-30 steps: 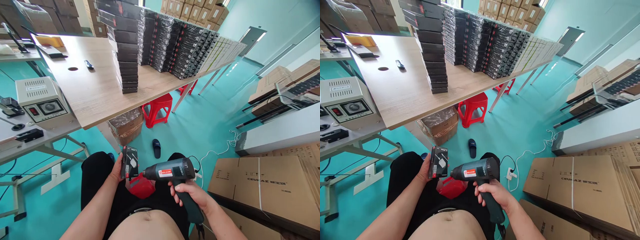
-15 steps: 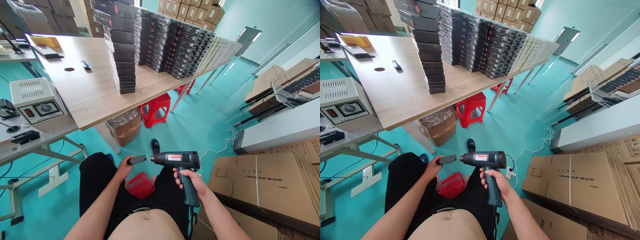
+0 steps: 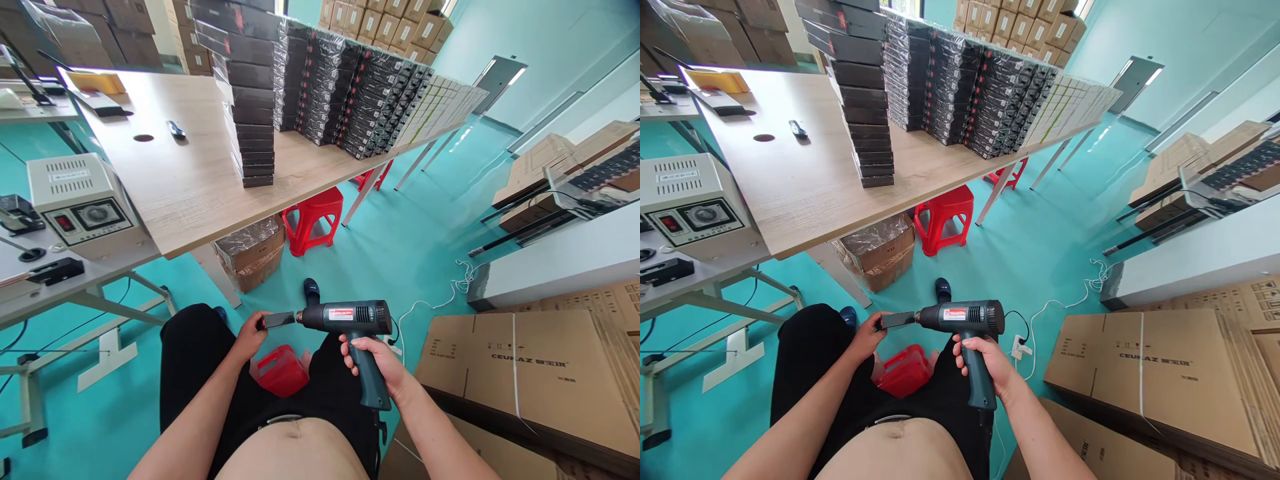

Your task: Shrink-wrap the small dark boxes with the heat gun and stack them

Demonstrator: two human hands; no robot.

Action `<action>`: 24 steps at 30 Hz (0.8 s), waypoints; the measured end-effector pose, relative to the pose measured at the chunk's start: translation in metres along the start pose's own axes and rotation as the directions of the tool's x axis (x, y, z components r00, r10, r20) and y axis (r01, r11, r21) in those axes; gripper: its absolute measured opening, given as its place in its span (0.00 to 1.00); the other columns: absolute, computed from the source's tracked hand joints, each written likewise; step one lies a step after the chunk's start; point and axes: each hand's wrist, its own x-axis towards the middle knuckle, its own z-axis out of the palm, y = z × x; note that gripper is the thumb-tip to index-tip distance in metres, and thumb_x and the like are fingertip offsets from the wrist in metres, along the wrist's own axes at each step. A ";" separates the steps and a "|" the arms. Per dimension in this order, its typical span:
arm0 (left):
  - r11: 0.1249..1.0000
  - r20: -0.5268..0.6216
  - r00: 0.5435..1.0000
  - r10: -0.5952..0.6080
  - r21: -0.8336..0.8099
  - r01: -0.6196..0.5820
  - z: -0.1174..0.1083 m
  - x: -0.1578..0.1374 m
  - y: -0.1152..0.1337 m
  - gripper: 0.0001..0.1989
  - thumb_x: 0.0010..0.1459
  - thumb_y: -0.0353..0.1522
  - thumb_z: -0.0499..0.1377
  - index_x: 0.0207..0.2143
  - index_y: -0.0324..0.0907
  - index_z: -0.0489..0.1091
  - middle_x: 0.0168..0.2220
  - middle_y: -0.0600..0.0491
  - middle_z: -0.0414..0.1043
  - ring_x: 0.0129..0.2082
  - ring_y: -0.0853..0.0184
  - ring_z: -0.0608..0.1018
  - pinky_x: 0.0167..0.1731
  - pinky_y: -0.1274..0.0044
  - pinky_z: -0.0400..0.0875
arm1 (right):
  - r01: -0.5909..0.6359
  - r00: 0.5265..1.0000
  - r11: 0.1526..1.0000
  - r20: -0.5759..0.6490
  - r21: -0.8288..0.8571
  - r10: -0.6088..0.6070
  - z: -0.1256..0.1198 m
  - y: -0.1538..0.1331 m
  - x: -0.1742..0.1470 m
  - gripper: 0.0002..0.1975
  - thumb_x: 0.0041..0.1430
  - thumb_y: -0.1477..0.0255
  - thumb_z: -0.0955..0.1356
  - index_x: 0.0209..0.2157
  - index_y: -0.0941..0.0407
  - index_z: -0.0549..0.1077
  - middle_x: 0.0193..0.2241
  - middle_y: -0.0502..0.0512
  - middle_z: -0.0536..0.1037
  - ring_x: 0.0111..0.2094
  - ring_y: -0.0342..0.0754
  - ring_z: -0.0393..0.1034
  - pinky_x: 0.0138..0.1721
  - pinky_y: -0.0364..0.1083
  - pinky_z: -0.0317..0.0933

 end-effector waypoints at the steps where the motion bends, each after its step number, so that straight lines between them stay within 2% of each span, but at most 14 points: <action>1: 1.000 0.000 1.000 0.000 0.000 0.000 0.000 0.000 0.000 0.24 0.42 0.22 0.52 0.43 0.42 0.72 0.37 0.52 0.70 0.37 0.64 0.72 0.41 0.72 0.66 | 0.006 1.000 1.000 0.011 -0.018 -0.006 0.002 0.000 0.001 0.14 0.54 0.70 0.67 0.42 0.61 0.75 0.32 0.56 0.76 0.28 0.43 0.71 0.25 0.40 0.65; 4: 1.000 0.003 1.000 -0.003 0.003 0.003 0.001 0.001 -0.001 0.23 0.43 0.22 0.52 0.43 0.42 0.72 0.39 0.52 0.71 0.39 0.63 0.73 0.42 0.71 0.66 | 0.045 0.999 0.995 0.033 -0.089 -0.042 0.007 0.000 0.005 0.14 0.54 0.69 0.68 0.42 0.61 0.74 0.32 0.56 0.77 0.28 0.44 0.72 0.25 0.41 0.65; 7: 1.000 0.005 1.000 0.012 0.000 -0.012 0.002 0.001 -0.002 0.24 0.43 0.22 0.52 0.44 0.42 0.72 0.41 0.50 0.72 0.43 0.61 0.73 0.45 0.70 0.66 | 0.084 0.996 0.986 0.003 -0.144 -0.085 0.010 -0.001 0.007 0.14 0.53 0.69 0.68 0.41 0.61 0.74 0.31 0.56 0.77 0.27 0.44 0.72 0.25 0.41 0.66; 12: 0.999 0.009 1.000 -0.023 -0.035 0.023 0.004 0.000 -0.004 0.22 0.44 0.23 0.53 0.44 0.41 0.70 0.41 0.51 0.73 0.44 0.61 0.74 0.47 0.69 0.66 | 0.057 0.998 0.967 0.052 -0.247 -0.045 0.015 -0.007 0.009 0.14 0.51 0.69 0.68 0.40 0.61 0.74 0.30 0.56 0.77 0.26 0.45 0.72 0.24 0.42 0.66; 17: 0.994 -0.017 0.997 -0.069 -0.084 0.068 0.006 0.000 -0.008 0.21 0.43 0.23 0.54 0.42 0.41 0.70 0.37 0.52 0.74 0.39 0.62 0.75 0.43 0.69 0.68 | 0.068 0.996 0.957 -0.044 -0.281 -0.084 0.019 -0.010 0.011 0.13 0.50 0.70 0.68 0.38 0.61 0.74 0.27 0.55 0.77 0.24 0.44 0.71 0.22 0.42 0.65; 19: 0.997 -0.025 0.998 -0.059 -0.060 0.057 0.007 0.000 -0.011 0.21 0.43 0.23 0.54 0.41 0.41 0.71 0.36 0.52 0.74 0.39 0.62 0.75 0.43 0.69 0.68 | 0.037 0.999 0.947 -0.014 -0.319 -0.043 0.023 -0.007 0.010 0.13 0.50 0.71 0.68 0.38 0.62 0.74 0.27 0.55 0.77 0.24 0.44 0.71 0.22 0.42 0.65; 21: 0.999 -0.015 0.999 -0.031 -0.031 0.031 0.008 0.001 -0.014 0.20 0.43 0.23 0.54 0.41 0.41 0.71 0.37 0.52 0.74 0.39 0.62 0.75 0.44 0.69 0.68 | 0.021 0.997 0.948 0.071 -0.317 0.002 0.032 0.000 0.009 0.14 0.50 0.70 0.69 0.39 0.62 0.75 0.28 0.56 0.78 0.24 0.44 0.72 0.22 0.42 0.65; 24: 0.999 -0.011 0.999 0.030 0.035 -0.029 0.008 0.002 -0.017 0.21 0.43 0.22 0.53 0.41 0.42 0.70 0.38 0.52 0.73 0.41 0.63 0.74 0.45 0.69 0.67 | 0.071 0.990 0.959 0.136 -0.274 -0.035 0.049 0.007 0.010 0.16 0.50 0.69 0.70 0.40 0.62 0.75 0.29 0.56 0.78 0.25 0.44 0.72 0.24 0.42 0.66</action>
